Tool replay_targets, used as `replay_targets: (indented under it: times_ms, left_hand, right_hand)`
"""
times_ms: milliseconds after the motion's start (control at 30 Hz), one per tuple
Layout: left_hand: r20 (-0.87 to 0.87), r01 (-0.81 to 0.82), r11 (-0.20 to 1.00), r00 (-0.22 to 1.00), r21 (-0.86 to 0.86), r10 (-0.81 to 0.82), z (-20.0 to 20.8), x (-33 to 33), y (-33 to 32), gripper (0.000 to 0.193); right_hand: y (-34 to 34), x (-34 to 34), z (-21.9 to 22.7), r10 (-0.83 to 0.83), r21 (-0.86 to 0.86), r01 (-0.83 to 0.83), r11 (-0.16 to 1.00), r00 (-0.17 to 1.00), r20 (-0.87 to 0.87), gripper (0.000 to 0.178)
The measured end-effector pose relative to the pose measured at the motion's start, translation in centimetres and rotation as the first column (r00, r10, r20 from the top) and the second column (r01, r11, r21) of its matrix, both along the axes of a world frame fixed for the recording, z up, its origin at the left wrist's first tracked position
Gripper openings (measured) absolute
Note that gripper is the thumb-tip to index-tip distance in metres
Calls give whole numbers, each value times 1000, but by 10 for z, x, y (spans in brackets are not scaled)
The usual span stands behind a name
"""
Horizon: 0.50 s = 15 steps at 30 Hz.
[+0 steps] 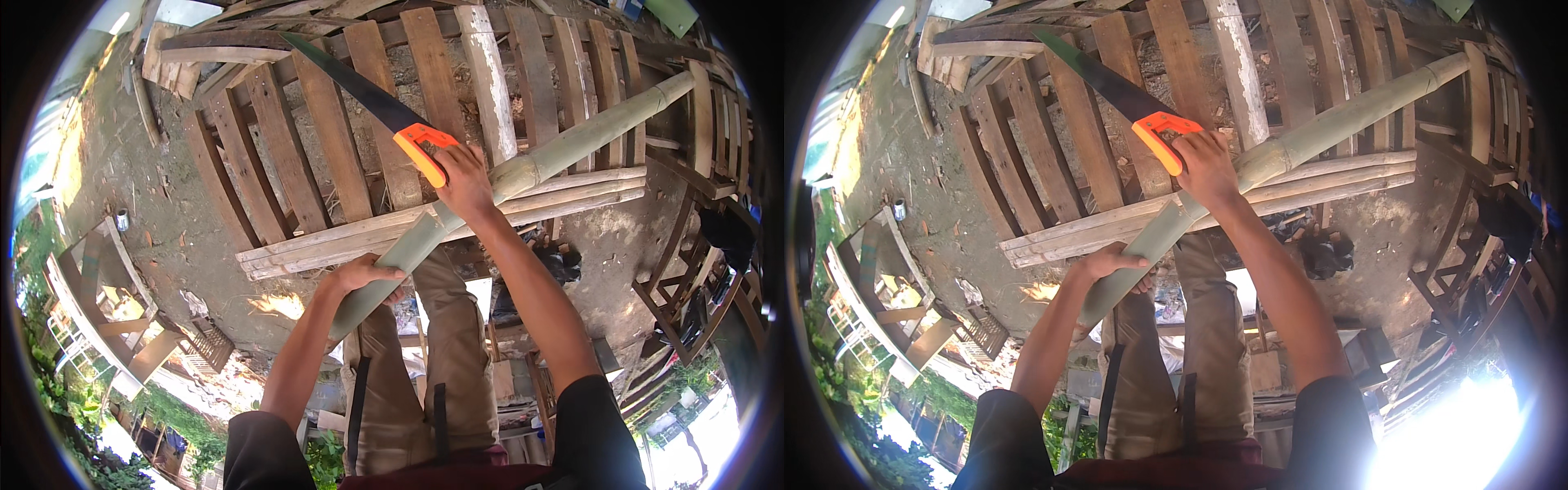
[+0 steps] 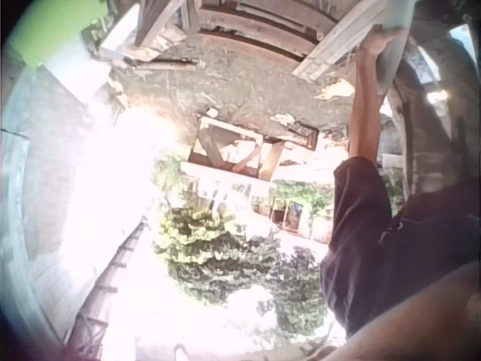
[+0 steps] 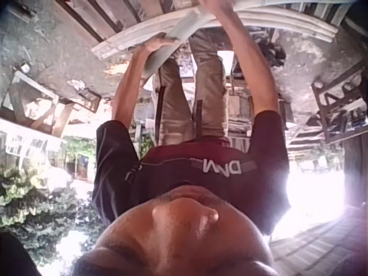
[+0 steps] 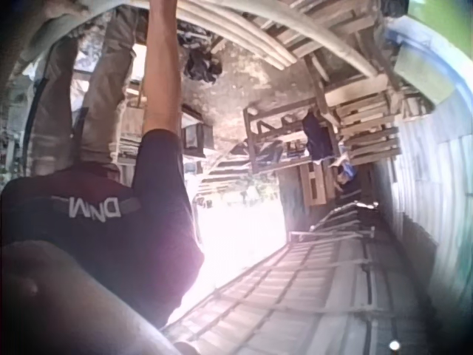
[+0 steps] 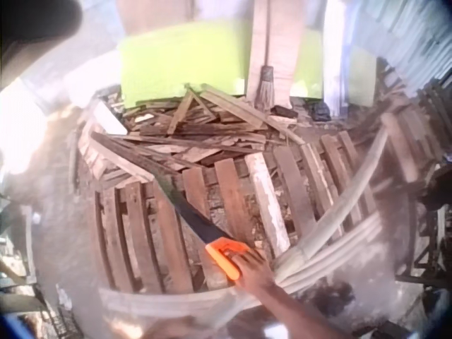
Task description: The person cuts a long bamboo pole into sections using a hand saw and then splits the sections with a knife. The person works while sitting on the ground in an outdoor area with wooden pallets and debris.
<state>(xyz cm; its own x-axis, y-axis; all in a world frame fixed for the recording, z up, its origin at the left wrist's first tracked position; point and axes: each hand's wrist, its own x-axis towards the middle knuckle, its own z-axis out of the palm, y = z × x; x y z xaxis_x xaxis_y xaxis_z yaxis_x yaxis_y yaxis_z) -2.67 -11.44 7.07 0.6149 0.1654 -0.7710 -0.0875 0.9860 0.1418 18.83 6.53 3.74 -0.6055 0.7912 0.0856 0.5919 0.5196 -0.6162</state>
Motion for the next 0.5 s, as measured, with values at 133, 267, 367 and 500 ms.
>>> replay_targets:
  times_ms: [133, 267, 367, 500]
  left_hand:
    - [273, -16, 987, 960, -157, 59, 0, -16, 7, 72]
    - [215, 31, 949, 976, -312, 39, -5, -24, -2, 80]
    - [215, -1, 967, 975, -253, 57, 9, -17, -7, 77]
    - [205, 1, 981, 978, -196, 40, 16, -13, -6, 74]
  right_hand:
    - [7, 7, 27, 47, -75, -50, 996, 998, -49, 38]
    - [8, 23, 47, 104, -15, -103, 995, 994, 46, 41]
    - [0, 30, 39, 108, 75, -116, 990, 989, 105, 40]
    - [-13, 24, 21, 114, 100, -126, 987, 986, 119, 38]
